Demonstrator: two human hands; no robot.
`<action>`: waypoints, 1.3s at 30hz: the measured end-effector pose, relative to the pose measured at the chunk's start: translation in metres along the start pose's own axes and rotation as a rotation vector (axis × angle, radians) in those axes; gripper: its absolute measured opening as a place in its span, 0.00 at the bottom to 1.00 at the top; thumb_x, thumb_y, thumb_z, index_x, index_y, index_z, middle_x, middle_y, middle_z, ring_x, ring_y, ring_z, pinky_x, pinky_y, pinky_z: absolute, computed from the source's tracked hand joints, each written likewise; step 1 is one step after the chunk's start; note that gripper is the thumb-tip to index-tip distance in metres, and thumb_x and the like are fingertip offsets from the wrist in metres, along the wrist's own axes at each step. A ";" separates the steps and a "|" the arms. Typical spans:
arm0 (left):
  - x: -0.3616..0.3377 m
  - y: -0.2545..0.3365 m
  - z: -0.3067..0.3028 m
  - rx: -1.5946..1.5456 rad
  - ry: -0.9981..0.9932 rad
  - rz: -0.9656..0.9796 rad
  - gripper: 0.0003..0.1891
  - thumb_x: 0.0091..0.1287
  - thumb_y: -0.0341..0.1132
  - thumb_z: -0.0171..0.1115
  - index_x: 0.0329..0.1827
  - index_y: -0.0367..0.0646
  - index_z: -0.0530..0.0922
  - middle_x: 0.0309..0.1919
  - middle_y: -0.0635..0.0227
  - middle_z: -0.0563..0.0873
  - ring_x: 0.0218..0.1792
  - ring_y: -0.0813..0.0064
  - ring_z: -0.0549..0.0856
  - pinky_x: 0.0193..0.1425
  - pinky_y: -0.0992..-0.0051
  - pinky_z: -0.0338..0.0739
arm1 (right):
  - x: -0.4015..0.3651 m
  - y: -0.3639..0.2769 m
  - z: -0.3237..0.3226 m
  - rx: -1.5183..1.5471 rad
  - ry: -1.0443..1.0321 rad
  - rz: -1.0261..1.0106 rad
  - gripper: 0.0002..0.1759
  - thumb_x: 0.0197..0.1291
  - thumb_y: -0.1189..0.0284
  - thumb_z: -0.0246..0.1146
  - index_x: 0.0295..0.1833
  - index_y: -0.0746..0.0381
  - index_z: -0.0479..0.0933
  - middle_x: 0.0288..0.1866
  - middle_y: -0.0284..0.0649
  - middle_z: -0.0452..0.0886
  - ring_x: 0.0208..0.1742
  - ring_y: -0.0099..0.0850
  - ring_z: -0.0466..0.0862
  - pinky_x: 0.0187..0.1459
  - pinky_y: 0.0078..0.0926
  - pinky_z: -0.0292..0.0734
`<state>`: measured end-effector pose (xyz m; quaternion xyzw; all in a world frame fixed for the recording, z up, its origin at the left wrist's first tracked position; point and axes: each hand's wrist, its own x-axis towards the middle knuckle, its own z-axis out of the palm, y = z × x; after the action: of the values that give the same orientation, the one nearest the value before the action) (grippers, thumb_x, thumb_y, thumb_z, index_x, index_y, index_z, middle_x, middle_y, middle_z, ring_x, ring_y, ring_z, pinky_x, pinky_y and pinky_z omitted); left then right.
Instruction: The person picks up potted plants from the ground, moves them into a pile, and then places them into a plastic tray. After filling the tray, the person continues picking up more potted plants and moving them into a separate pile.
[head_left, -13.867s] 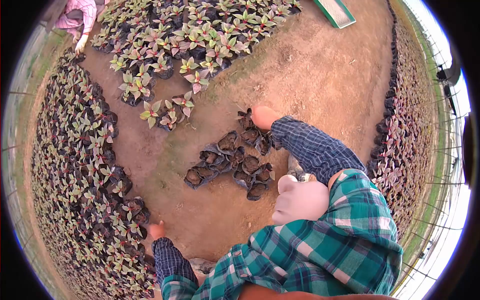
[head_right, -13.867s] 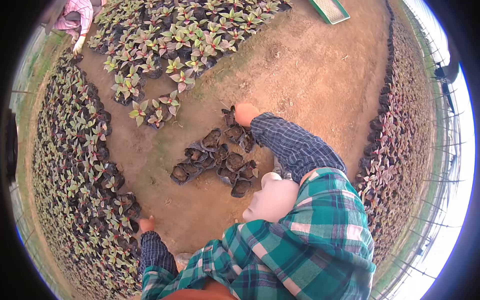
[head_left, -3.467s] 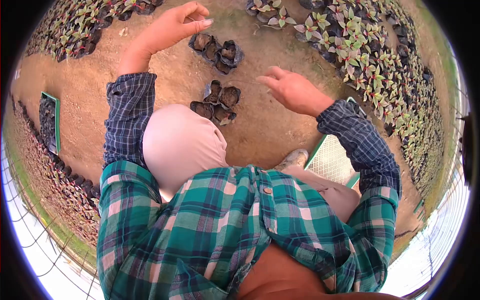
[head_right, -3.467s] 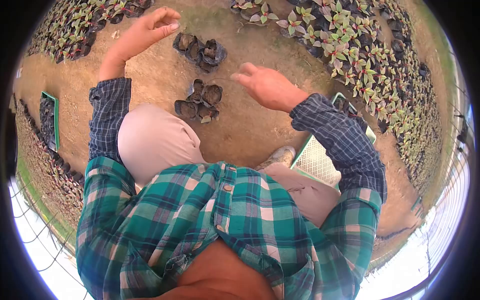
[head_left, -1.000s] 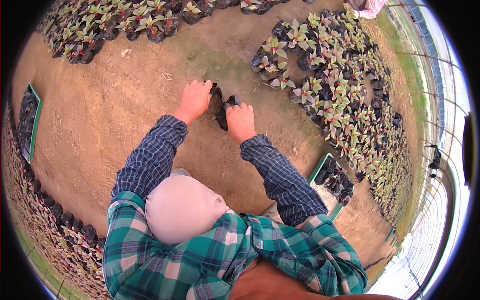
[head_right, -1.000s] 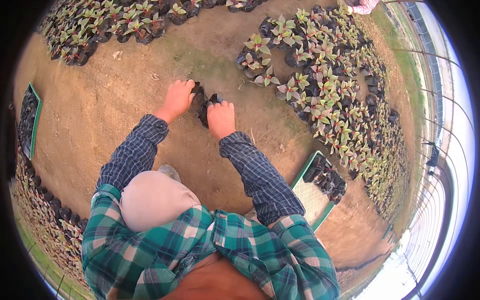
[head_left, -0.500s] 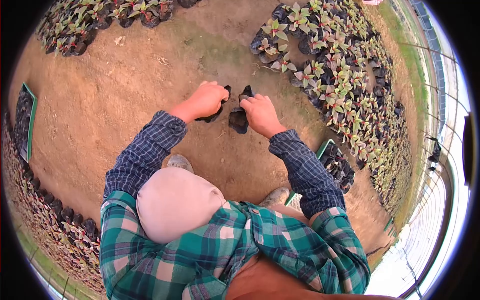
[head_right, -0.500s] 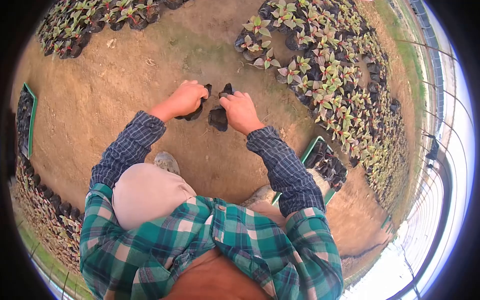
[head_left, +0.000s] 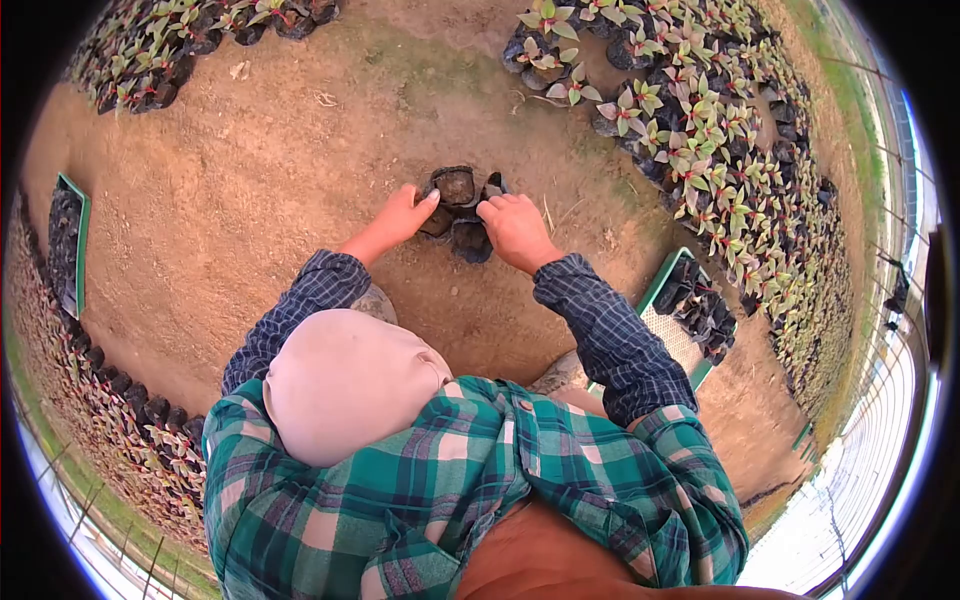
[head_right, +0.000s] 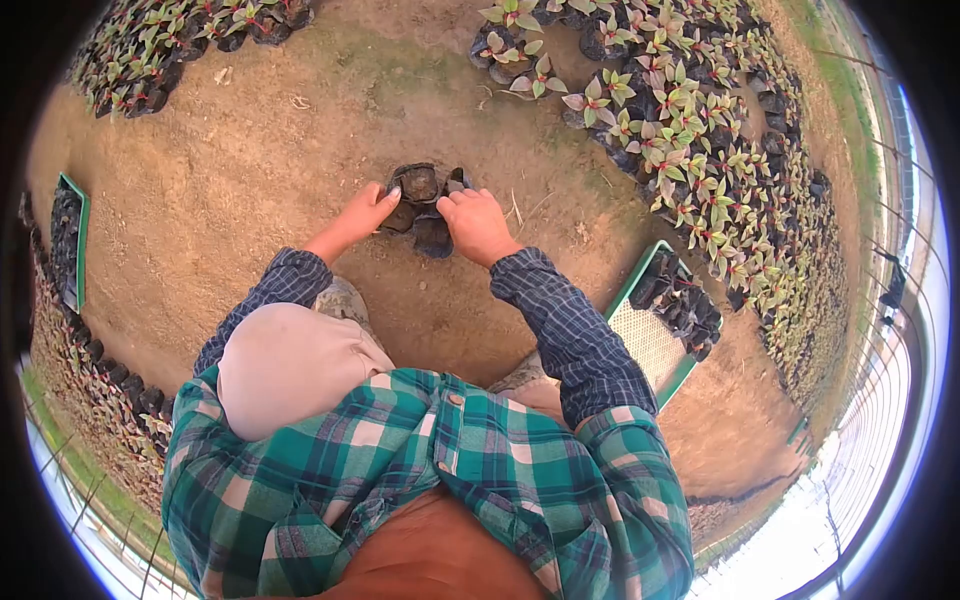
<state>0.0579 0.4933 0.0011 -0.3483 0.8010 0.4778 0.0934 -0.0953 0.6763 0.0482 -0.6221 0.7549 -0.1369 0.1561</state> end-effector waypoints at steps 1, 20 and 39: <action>-0.002 0.000 0.005 0.085 0.029 0.036 0.29 0.71 0.57 0.52 0.43 0.31 0.74 0.36 0.48 0.80 0.39 0.53 0.81 0.43 0.61 0.74 | -0.002 -0.002 0.002 0.002 -0.001 0.000 0.04 0.52 0.74 0.59 0.35 0.58 0.73 0.33 0.38 0.77 0.44 0.37 0.78 0.44 0.37 0.70; -0.018 0.027 0.008 -0.503 -0.209 -0.255 0.30 0.73 0.63 0.39 0.54 0.46 0.74 0.46 0.67 0.83 0.43 0.74 0.83 0.39 0.70 0.78 | 0.017 -0.014 0.025 0.034 -0.041 -0.082 0.08 0.57 0.69 0.57 0.35 0.63 0.77 0.42 0.47 0.77 0.40 0.45 0.83 0.37 0.43 0.78; -0.017 -0.041 -0.033 -0.464 -0.163 -0.292 0.18 0.74 0.50 0.51 0.45 0.42 0.75 0.30 0.70 0.81 0.30 0.78 0.81 0.32 0.78 0.77 | -0.386 0.078 -0.095 0.064 0.043 0.969 0.09 0.51 0.83 0.58 0.40 0.66 0.73 0.40 0.52 0.75 0.45 0.54 0.79 0.45 0.46 0.75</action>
<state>0.1033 0.4611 -0.0021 -0.4325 0.6014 0.6563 0.1433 -0.1351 1.0711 0.1295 -0.1910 0.9561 -0.0847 0.2054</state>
